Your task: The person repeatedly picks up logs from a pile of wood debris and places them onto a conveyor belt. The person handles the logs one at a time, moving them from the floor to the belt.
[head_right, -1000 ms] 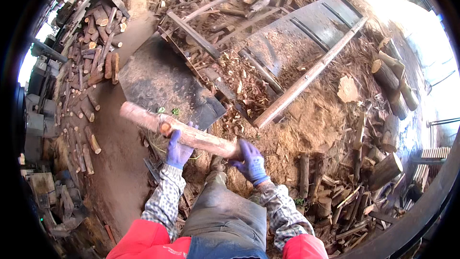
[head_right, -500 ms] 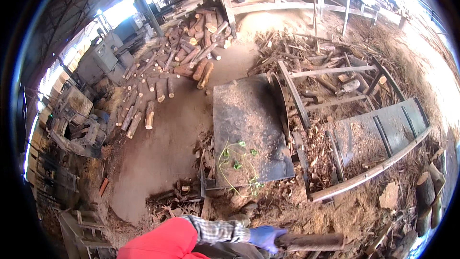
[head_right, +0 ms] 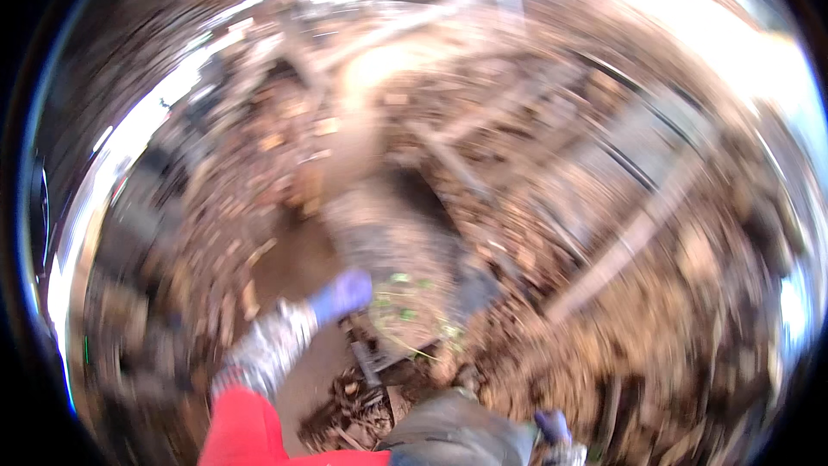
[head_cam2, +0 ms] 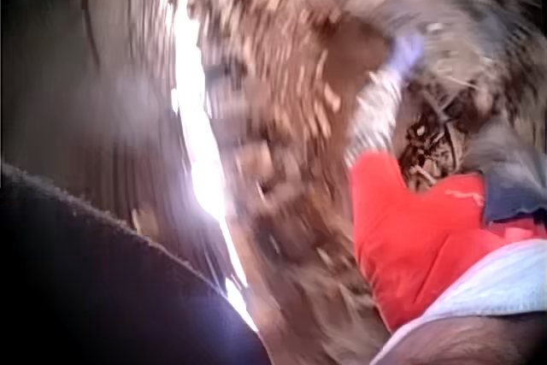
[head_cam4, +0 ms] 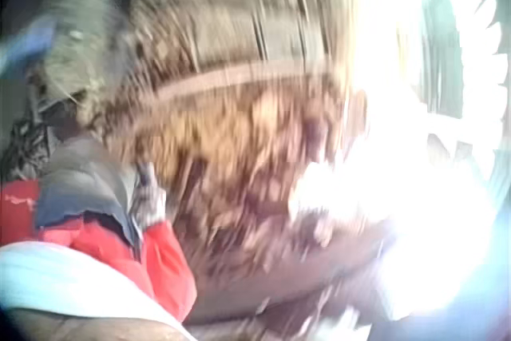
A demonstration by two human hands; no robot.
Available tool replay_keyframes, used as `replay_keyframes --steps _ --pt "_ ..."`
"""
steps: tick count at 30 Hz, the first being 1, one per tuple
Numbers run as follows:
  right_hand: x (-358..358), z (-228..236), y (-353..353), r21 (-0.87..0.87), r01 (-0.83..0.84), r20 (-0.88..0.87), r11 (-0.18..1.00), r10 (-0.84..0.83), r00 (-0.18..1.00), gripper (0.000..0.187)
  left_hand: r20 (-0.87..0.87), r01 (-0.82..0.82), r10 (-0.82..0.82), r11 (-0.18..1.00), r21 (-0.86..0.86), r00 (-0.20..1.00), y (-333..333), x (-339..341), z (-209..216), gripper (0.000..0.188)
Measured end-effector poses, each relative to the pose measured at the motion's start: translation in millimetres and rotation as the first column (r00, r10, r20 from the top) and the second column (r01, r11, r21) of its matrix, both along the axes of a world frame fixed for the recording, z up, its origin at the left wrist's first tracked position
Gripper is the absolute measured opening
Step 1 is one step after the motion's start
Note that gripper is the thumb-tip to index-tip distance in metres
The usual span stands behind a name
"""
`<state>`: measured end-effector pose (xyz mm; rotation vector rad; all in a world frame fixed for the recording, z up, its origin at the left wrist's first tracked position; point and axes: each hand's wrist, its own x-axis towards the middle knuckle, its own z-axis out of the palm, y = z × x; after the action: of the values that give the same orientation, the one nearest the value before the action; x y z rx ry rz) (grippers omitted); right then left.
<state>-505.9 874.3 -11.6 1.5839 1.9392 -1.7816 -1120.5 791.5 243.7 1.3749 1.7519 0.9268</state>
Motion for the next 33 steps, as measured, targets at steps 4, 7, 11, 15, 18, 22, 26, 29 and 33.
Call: replay_keyframes --steps 4,7,11,15,18,22,26,29,33 --pt "29 -1 -41 0.012 0.120 0.233 0.993 -0.119 0.965 0.055 0.317 0.383 -0.249 0.780 -0.495 0.915 -21 244 -129 0.053" --pt "73 10 -87 -0.110 0.477 0.310 0.872 -0.426 0.850 0.068 0.460 0.669 -0.486 0.554 -0.495 0.743 -9 363 -139 0.055" --pt "139 -47 -152 -0.192 0.724 0.430 0.662 -0.607 0.669 0.074 0.446 0.681 -0.535 0.406 -0.609 0.718 -13 402 -182 0.050" --pt "206 -120 -166 -0.213 0.728 0.585 0.651 -0.512 0.629 0.069 0.118 0.263 -0.289 0.538 -0.801 0.950 -45 387 -229 0.046" --pt "263 -197 -138 -0.147 0.731 0.638 0.667 -0.501 0.585 0.075 -0.005 0.174 -0.350 0.480 -0.860 0.937 -59 398 -236 0.044" --pt "335 -336 -90 0.246 0.548 0.583 0.800 -0.573 0.575 0.079 -0.059 0.229 -0.455 0.551 -0.802 0.889 -73 415 -256 0.031" --pt "401 -412 -3 0.216 0.239 0.739 0.947 -0.319 0.593 0.088 -0.195 -0.075 -0.209 0.472 -0.878 0.958 -35 496 -251 0.027" --pt "426 -443 19 0.117 0.295 0.645 0.949 -0.298 0.704 0.120 -0.231 -0.123 -0.206 0.434 -0.892 0.951 -24 526 -257 0.031" --pt "420 -447 13 0.068 0.318 0.664 0.946 -0.280 0.693 0.113 -0.281 -0.140 -0.283 0.431 -0.892 0.917 -34 526 -266 0.035"
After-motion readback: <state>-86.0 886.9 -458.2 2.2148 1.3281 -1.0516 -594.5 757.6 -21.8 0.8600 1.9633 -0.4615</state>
